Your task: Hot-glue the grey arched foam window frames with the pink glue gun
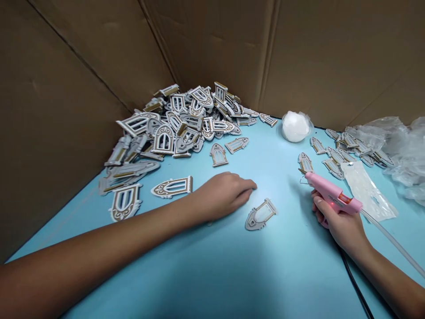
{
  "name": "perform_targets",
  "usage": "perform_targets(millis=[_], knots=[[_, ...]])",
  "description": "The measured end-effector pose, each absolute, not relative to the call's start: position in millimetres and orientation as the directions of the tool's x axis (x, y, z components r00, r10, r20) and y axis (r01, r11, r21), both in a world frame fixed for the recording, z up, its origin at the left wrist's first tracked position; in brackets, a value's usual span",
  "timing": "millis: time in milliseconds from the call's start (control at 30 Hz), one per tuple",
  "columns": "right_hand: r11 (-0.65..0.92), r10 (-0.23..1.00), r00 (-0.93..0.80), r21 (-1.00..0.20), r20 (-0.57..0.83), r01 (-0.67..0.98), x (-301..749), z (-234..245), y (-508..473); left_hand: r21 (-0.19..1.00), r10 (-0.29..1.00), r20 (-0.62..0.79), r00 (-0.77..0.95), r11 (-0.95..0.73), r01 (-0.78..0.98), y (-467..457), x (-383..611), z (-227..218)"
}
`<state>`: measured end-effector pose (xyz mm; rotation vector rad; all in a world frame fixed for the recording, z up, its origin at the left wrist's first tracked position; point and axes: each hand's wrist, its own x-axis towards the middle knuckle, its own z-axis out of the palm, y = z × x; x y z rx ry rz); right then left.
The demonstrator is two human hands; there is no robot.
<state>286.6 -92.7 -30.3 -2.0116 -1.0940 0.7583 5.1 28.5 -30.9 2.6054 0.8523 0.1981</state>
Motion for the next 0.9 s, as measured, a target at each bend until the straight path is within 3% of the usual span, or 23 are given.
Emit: perform_targets(millis=[167, 333, 433, 533, 667, 767, 900], knots=[[-0.395, 0.860, 0.483, -0.813, -0.164, 0.427, 290, -32, -90, 0.491, 0.605, 0.151, 0.782, -0.732, 0.472, 36, 3, -39], [-0.397, 0.869, 0.456, -0.820, -0.191, 0.412, 295, -36, -86, 0.518, 0.655, 0.057, 0.753, -0.664, 0.539, 24, 22, -42], [-0.406, 0.862, 0.466, -0.822, -0.199, 0.400, 295, -37, -85, 0.577, 0.719, 0.075, 0.691, -0.597, 0.557, 23, 20, -40], [-0.406, 0.865, 0.454, -0.828, -0.211, 0.388, 295, -34, -85, 0.661, 0.584, 0.130, 0.801, -0.653, 0.369, 22, 11, -33], [-0.351, 0.882, 0.437, -0.862, -0.174, 0.366, 297, -32, -86, 0.690, 0.315, 0.050, 0.948, -0.697, 0.195, 13, 7, -29], [-0.307, 0.895, 0.420, -0.890, -0.150, 0.337, 297, -32, -86, 0.662, 0.302, 0.016, 0.953, -0.718, 0.216, 8, 11, -32], [-0.302, 0.902, 0.408, -0.886, -0.146, 0.352, 297, -31, -85, 0.659, 0.428, -0.026, 0.903, -0.672, 0.337, 12, 10, -33]])
